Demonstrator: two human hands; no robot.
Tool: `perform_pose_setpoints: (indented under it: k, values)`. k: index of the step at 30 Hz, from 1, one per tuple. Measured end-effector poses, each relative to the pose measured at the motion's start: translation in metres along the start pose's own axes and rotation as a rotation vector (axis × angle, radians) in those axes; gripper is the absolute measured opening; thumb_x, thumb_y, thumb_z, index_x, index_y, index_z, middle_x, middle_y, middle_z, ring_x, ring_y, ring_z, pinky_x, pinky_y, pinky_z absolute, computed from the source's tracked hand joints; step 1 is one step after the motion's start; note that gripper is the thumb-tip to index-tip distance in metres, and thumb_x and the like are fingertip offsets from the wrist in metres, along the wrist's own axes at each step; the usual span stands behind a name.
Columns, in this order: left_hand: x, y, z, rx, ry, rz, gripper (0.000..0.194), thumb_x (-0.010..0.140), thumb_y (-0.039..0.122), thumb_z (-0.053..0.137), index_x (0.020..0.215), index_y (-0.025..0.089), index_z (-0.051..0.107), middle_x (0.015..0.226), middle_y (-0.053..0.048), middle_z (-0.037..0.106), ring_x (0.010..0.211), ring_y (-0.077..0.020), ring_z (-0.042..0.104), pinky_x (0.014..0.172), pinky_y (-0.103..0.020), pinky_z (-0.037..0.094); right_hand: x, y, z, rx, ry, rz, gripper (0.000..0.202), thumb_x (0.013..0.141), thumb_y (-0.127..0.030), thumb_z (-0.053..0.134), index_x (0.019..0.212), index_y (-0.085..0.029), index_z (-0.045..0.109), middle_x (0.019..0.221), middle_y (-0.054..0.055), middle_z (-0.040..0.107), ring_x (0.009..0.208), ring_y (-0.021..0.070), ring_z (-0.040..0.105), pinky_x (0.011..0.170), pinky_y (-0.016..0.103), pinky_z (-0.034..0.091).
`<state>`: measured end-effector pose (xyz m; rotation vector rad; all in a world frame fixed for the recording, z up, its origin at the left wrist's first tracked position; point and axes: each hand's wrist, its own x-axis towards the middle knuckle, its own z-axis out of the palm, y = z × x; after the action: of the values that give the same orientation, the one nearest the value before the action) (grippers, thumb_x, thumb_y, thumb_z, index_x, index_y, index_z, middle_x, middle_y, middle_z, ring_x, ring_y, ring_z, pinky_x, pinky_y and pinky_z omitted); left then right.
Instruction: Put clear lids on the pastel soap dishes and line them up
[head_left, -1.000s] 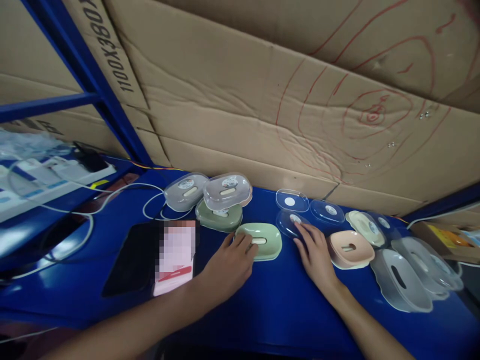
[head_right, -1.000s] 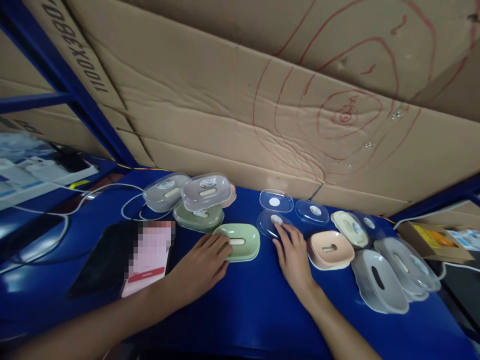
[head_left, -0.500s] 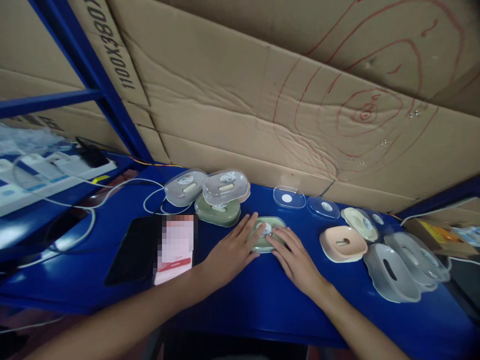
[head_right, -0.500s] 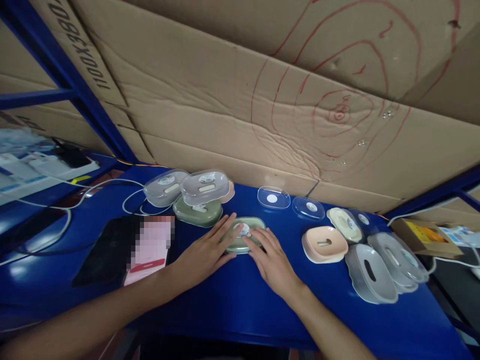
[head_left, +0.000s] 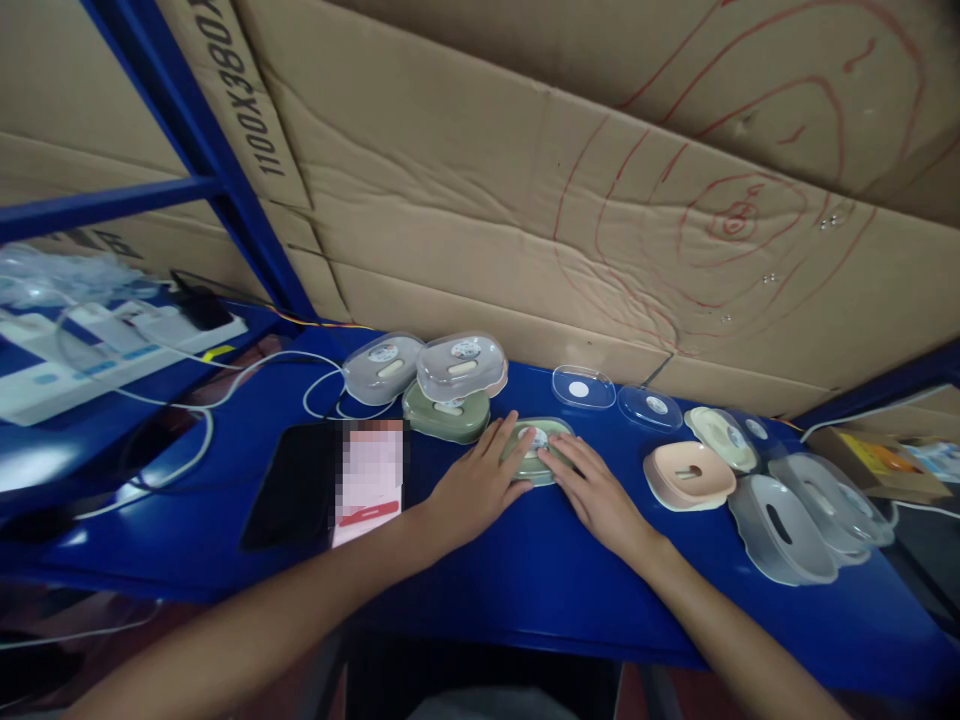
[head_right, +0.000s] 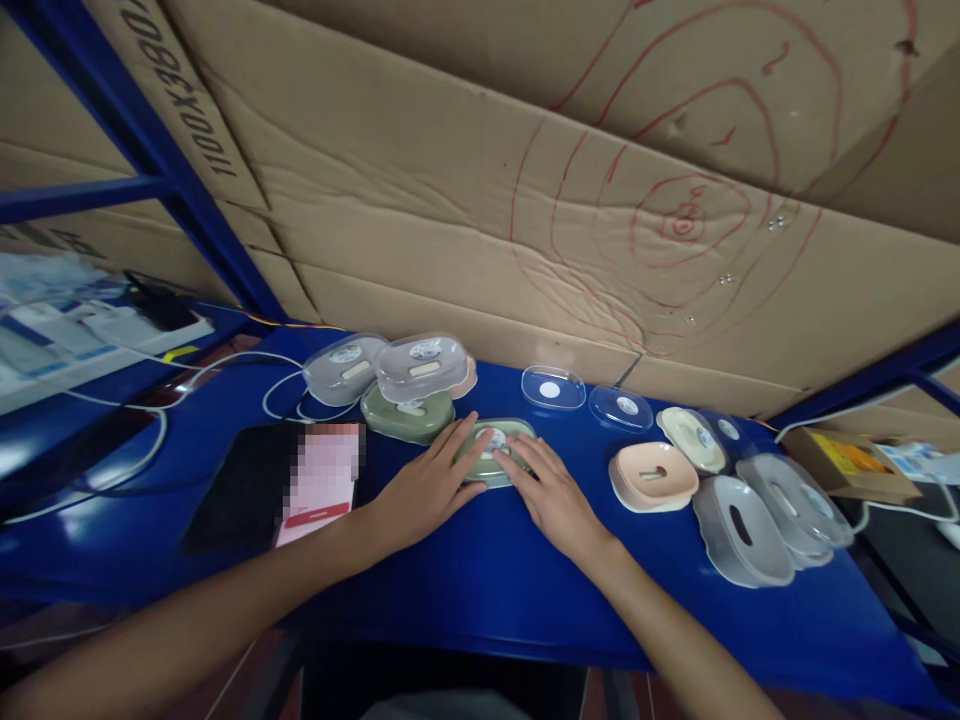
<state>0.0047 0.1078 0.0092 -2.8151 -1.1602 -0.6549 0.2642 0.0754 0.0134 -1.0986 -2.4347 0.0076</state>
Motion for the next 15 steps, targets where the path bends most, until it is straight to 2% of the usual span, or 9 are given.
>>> perform_pose_setpoints:
  k: [3, 6, 8, 10, 11, 13, 15]
  values:
    - [0.002, 0.004, -0.003, 0.052, 0.022, -0.004, 0.062, 0.108, 0.036, 0.058, 0.163, 0.014, 0.039, 0.170, -0.028, 0.035, 0.156, -0.0418, 0.042, 0.118, -0.056, 0.049, 0.005, 0.009, 0.000, 0.025, -0.014, 0.036, 0.056, 0.113, -0.023, 0.044, 0.168, -0.033, 0.038, 0.166, 0.010, 0.051, 0.157, 0.0241, 0.043, 0.128, 0.057, 0.039]
    - [0.005, 0.008, -0.010, 0.138, 0.001, -0.011, 0.051, 0.108, 0.022, 0.054, 0.158, 0.013, 0.048, 0.160, -0.023, 0.052, 0.148, -0.0376, 0.053, 0.114, -0.052, 0.053, 0.013, 0.027, 0.008, -0.007, 0.070, 0.231, 0.057, 0.114, -0.028, 0.035, 0.171, -0.028, 0.029, 0.172, 0.012, 0.040, 0.163, 0.0258, 0.031, 0.130, 0.058, 0.035]
    - [0.007, 0.010, -0.015, 0.185, -0.023, -0.034, 0.047, 0.108, 0.020, 0.053, 0.154, 0.015, 0.054, 0.152, -0.019, 0.060, 0.140, -0.0351, 0.060, 0.107, -0.049, 0.059, 0.017, 0.040, 0.016, -0.065, 0.106, 0.364, 0.060, 0.114, -0.028, 0.029, 0.173, -0.023, 0.022, 0.175, 0.014, 0.033, 0.166, 0.0277, 0.023, 0.132, 0.061, 0.028]
    - [0.009, 0.011, -0.018, 0.216, -0.028, -0.053, 0.044, 0.107, 0.021, 0.054, 0.151, 0.019, 0.059, 0.148, -0.017, 0.063, 0.138, -0.0351, 0.061, 0.102, -0.047, 0.061, 0.019, 0.049, 0.023, -0.116, 0.078, 0.438, 0.061, 0.113, -0.026, 0.027, 0.173, -0.020, 0.021, 0.176, 0.015, 0.032, 0.166, 0.0300, 0.020, 0.132, 0.064, 0.023]
    - [0.009, 0.011, -0.019, 0.224, -0.021, -0.056, 0.043, 0.107, 0.022, 0.054, 0.149, 0.019, 0.060, 0.148, -0.017, 0.063, 0.137, -0.0353, 0.061, 0.101, -0.047, 0.062, 0.020, 0.051, 0.025, -0.140, 0.061, 0.462, 0.061, 0.112, -0.025, 0.028, 0.173, -0.018, 0.023, 0.174, 0.016, 0.036, 0.165, 0.0314, 0.024, 0.131, 0.065, 0.023]
    - [0.010, 0.011, -0.019, 0.220, 0.003, -0.055, 0.041, 0.107, 0.022, 0.053, 0.148, 0.019, 0.062, 0.146, -0.017, 0.063, 0.137, -0.0353, 0.061, 0.101, -0.046, 0.061, 0.021, 0.051, 0.025, -0.182, 0.047, 0.501, 0.059, 0.111, -0.027, 0.034, 0.169, -0.016, 0.032, 0.163, 0.020, 0.050, 0.157, 0.0353, 0.039, 0.127, 0.067, 0.027]
    - [0.010, 0.010, -0.016, 0.186, 0.033, -0.066, 0.041, 0.107, 0.022, 0.053, 0.148, 0.019, 0.061, 0.147, -0.017, 0.062, 0.137, -0.0348, 0.061, 0.102, -0.046, 0.061, 0.021, 0.047, 0.020, -0.187, 0.051, 0.518, 0.051, 0.110, -0.031, 0.043, 0.158, -0.016, 0.051, 0.143, 0.021, 0.066, 0.139, 0.0373, 0.057, 0.121, 0.066, 0.036]
